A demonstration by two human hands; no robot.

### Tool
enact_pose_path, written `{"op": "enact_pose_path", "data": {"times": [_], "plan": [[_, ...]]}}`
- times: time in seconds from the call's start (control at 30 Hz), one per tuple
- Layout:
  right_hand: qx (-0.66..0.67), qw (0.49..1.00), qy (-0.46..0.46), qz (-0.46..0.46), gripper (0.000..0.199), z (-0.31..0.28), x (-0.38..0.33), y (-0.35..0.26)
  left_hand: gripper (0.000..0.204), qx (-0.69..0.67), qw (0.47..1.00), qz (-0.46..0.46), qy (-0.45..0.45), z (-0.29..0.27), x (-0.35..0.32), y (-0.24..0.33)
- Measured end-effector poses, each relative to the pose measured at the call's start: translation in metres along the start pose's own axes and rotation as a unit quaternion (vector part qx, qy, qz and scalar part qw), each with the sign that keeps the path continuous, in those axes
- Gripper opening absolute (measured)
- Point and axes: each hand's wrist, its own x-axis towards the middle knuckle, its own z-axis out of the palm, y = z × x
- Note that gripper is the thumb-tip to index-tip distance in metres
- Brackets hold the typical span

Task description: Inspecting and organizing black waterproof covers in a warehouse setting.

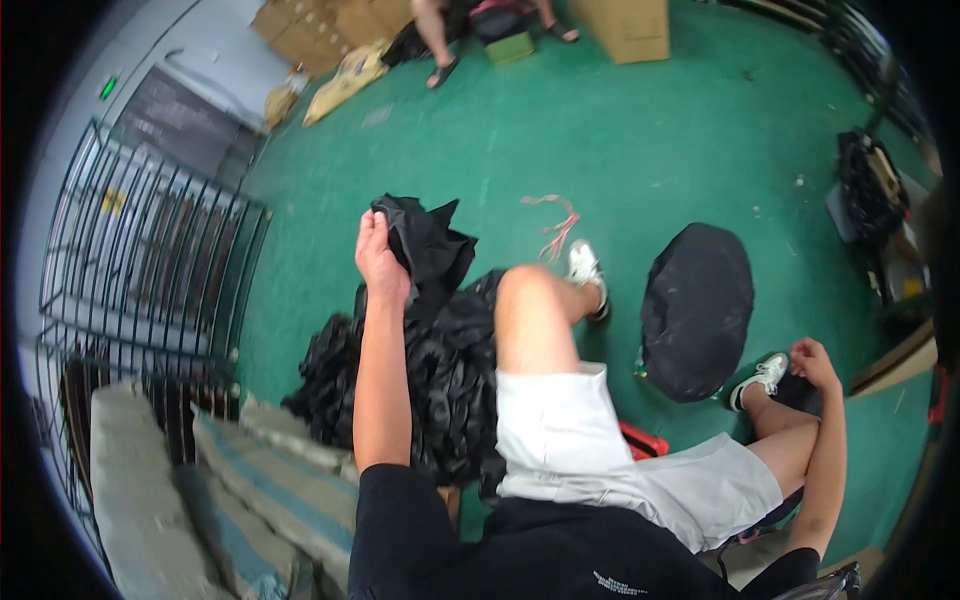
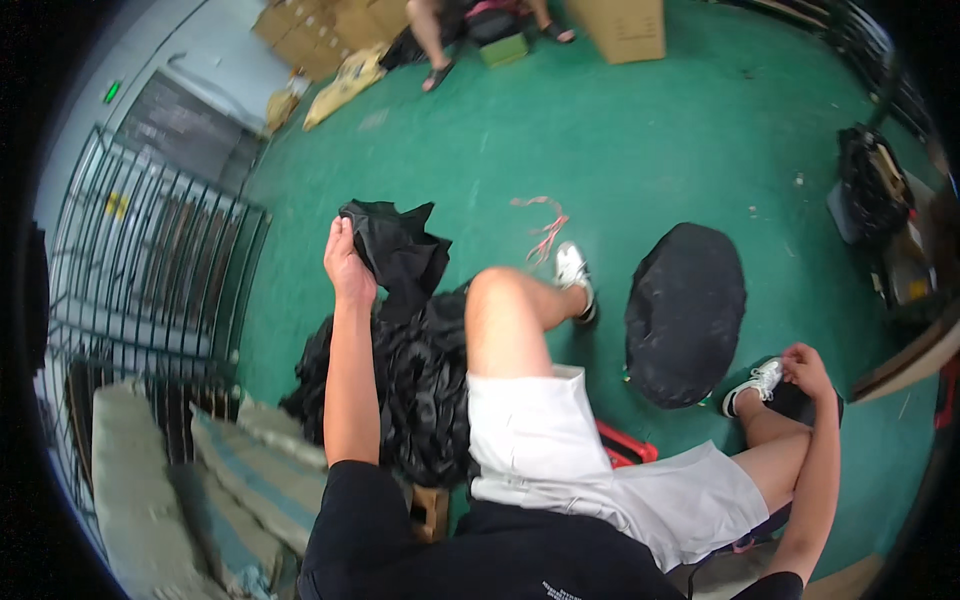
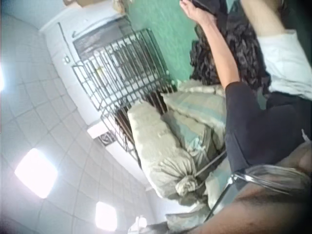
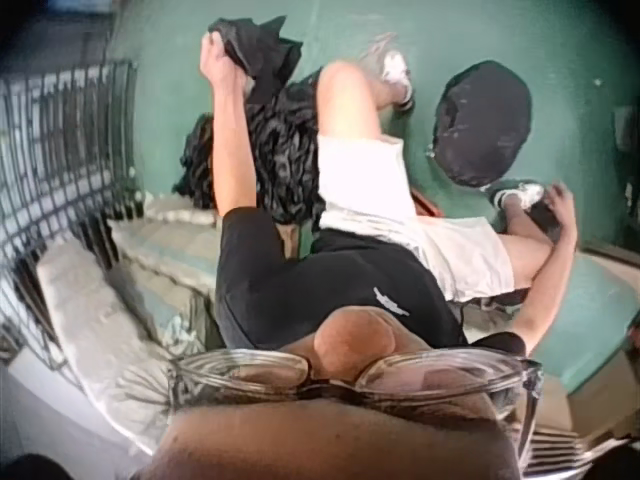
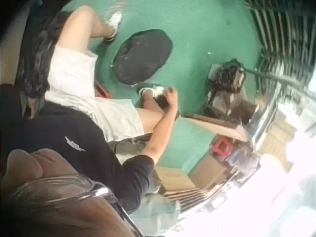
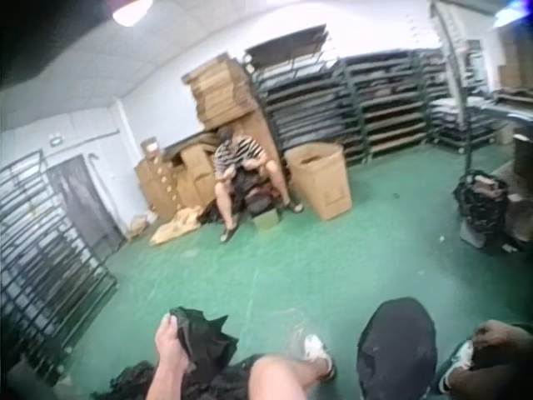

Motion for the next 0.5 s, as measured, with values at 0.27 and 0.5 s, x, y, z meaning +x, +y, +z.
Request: {"op": "enact_pose_path", "data": {"times": [0.27, 0.5], "plan": [[0.038, 0.962, 0.117, -0.244, 0.04, 0.054, -0.015, -0.143, 0.025, -0.217, 0.911, -0.168, -0.308, 0.273, -0.009, -0.051], [-0.024, 0.771, 0.473, -0.426, 0.073, 0.074, 0.003, -0.237, 0.021, -0.202, 0.848, -0.312, -0.379, 0.371, -0.055, -0.158]]}}
